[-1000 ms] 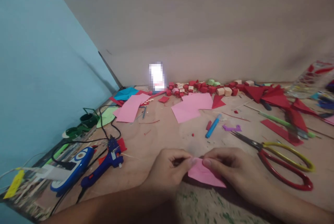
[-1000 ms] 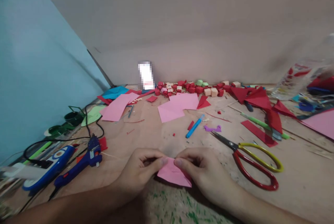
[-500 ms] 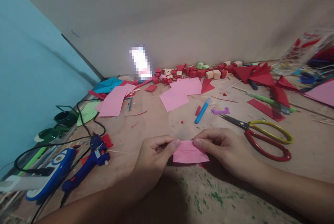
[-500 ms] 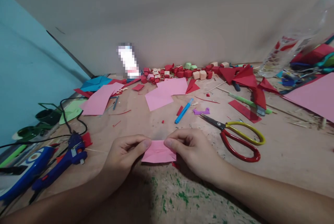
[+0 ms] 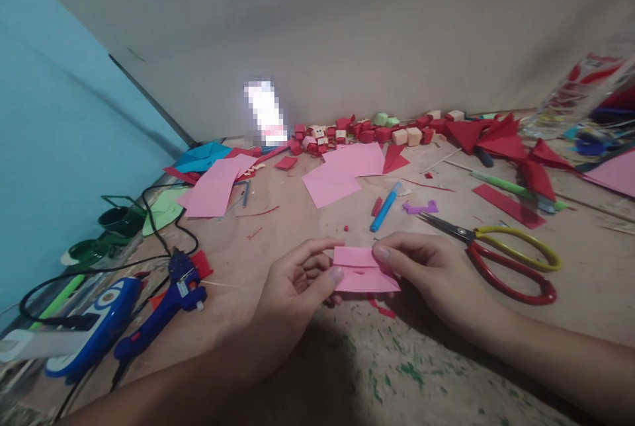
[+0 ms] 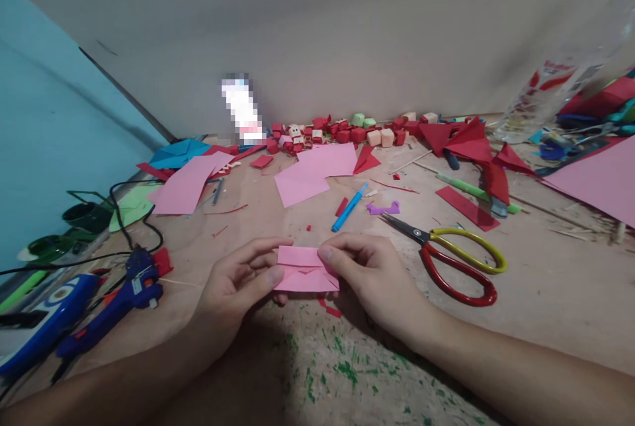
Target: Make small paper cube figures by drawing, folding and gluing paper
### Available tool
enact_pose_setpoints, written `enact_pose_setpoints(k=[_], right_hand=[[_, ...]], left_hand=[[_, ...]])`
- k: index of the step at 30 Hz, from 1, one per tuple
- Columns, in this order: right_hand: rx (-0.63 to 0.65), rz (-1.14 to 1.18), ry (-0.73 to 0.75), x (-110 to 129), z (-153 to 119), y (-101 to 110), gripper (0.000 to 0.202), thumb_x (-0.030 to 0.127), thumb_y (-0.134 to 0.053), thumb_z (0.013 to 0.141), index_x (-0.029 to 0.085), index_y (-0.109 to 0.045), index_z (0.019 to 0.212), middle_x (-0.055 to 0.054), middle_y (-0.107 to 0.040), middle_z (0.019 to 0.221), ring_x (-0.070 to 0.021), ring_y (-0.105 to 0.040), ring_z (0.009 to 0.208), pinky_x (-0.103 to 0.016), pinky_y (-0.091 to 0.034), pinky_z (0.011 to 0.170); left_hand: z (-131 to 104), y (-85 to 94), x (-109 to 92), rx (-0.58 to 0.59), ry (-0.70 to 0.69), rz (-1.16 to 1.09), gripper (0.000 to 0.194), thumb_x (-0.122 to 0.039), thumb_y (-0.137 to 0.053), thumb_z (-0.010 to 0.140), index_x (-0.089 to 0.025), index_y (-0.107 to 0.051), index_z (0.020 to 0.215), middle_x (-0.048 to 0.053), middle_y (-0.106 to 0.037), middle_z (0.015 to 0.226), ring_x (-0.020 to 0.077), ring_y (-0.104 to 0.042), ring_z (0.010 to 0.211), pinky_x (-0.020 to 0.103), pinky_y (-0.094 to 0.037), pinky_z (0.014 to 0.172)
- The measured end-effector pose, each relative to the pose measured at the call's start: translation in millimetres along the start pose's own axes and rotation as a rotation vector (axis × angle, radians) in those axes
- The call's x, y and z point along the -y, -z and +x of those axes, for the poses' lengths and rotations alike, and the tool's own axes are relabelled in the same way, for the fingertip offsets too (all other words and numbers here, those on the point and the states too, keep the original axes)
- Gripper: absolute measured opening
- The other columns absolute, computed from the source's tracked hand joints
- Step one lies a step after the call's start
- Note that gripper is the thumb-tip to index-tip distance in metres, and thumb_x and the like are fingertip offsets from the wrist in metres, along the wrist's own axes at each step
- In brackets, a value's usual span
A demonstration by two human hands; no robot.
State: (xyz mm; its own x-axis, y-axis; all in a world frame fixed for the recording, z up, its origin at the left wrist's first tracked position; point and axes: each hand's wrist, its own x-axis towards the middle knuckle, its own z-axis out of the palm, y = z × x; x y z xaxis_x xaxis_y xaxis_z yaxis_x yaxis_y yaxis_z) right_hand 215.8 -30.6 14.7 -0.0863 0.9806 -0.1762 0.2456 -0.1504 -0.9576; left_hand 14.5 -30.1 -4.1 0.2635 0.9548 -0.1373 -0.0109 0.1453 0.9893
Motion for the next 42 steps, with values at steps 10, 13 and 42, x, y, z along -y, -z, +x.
enact_pose_setpoints(k=[10, 13, 42], right_hand=[[-0.019, -0.230, 0.371, -13, -6, -4, 0.037, 0.017, -0.061, 0.091, 0.020, -0.070, 0.127, -0.006, -0.077, 0.117, -0.0177, -0.076, 0.091, -0.030, -0.060, 0.086], [-0.039, -0.296, 0.487, -15, -7, -4, 0.040, 0.016, -0.064, 0.090, 0.019, -0.067, 0.129, -0.006, -0.077, 0.115, -0.0171, -0.074, 0.092, -0.029, -0.060, 0.086], [0.059, -0.063, 0.117, -13, -1, 2, 0.034, 0.048, -0.060, 0.094, 0.021, -0.080, 0.089, -0.004, -0.076, 0.087, -0.0216, -0.067, 0.087, -0.032, -0.052, 0.086]], left_hand=[[1, -2.9, -2, -0.023, -0.005, -0.046, 0.016, -0.023, -0.070, 0.081, -0.015, -0.064, 0.093, -0.004, -0.062, 0.068, 0.0081, -0.061, 0.055, 0.019, -0.049, 0.055], [2, -2.3, -1, -0.006, 0.027, -0.054, 0.014, -0.027, -0.068, 0.082, -0.014, -0.063, 0.085, -0.002, -0.063, 0.065, 0.0092, -0.061, 0.051, 0.020, -0.048, 0.052], [3, -2.2, 3, 0.048, 0.030, 0.028, 0.022, -0.019, -0.069, 0.084, -0.022, -0.075, 0.105, -0.001, -0.064, 0.078, 0.0086, -0.056, 0.068, 0.019, -0.045, 0.062]])
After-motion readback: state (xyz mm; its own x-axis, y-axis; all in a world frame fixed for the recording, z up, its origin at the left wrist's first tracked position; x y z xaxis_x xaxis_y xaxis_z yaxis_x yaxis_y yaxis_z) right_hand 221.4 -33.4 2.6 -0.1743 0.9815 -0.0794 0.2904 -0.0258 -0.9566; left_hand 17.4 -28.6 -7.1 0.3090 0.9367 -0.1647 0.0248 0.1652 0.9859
